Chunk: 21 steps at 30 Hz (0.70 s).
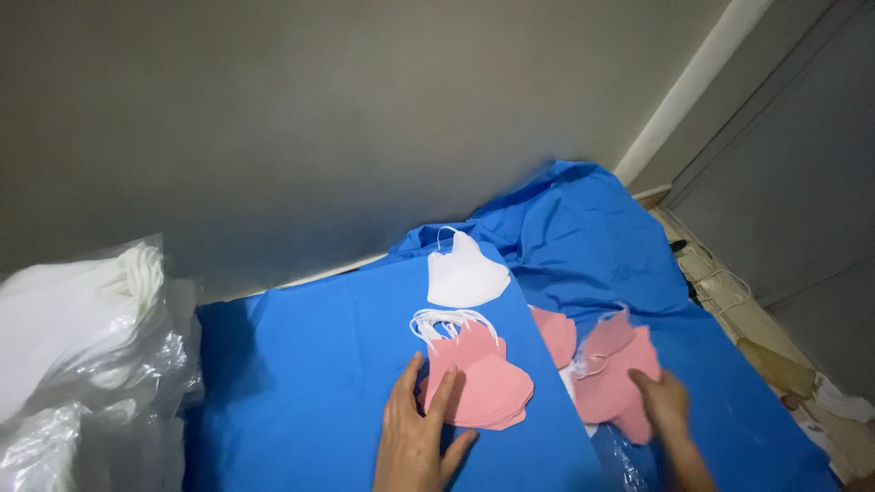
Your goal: The person is picking up individual pink face masks from a loose pile and stacking them neatly on a blue work surface.
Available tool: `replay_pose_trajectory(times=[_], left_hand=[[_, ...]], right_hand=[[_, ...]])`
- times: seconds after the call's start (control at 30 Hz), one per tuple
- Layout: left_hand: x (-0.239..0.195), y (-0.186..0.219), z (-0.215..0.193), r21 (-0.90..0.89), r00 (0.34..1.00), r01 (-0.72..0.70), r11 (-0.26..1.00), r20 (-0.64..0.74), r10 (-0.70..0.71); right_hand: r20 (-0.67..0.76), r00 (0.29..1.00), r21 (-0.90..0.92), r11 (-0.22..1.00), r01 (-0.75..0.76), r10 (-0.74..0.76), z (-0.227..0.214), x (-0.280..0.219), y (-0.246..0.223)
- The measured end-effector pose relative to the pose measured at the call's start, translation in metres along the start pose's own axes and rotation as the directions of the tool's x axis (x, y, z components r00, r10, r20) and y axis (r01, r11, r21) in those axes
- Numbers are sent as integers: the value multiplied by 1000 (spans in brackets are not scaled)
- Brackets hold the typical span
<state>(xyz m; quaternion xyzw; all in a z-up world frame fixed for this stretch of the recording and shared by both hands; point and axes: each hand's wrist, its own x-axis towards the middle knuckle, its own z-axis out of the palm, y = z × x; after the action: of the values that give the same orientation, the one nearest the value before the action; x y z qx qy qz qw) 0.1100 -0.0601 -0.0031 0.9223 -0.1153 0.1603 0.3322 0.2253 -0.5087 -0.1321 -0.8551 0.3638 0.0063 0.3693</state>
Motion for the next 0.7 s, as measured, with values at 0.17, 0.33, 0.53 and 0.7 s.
replay_pose_trajectory(times=[0.17,0.33,0.53,0.7], left_hand=[[-1,2,-6,-119,997,80,990,3,-80],[2,7,-15,-210,986,164,964,54,-156],[-2,-1,-11,-303,987,140,943,-28,-155],[-1,-1,-13,-350,985,137,927,-53,-166]], right_hand=[[-119,993,-12,1000,-27,25,-73,-54,-40],[-228,972,94,992,78,-55,-119,-81,-56],[-321,892,568,690,450,-317,-122,-127,-93],[-26,957,812,552,189,-290,-72,-212,-170]])
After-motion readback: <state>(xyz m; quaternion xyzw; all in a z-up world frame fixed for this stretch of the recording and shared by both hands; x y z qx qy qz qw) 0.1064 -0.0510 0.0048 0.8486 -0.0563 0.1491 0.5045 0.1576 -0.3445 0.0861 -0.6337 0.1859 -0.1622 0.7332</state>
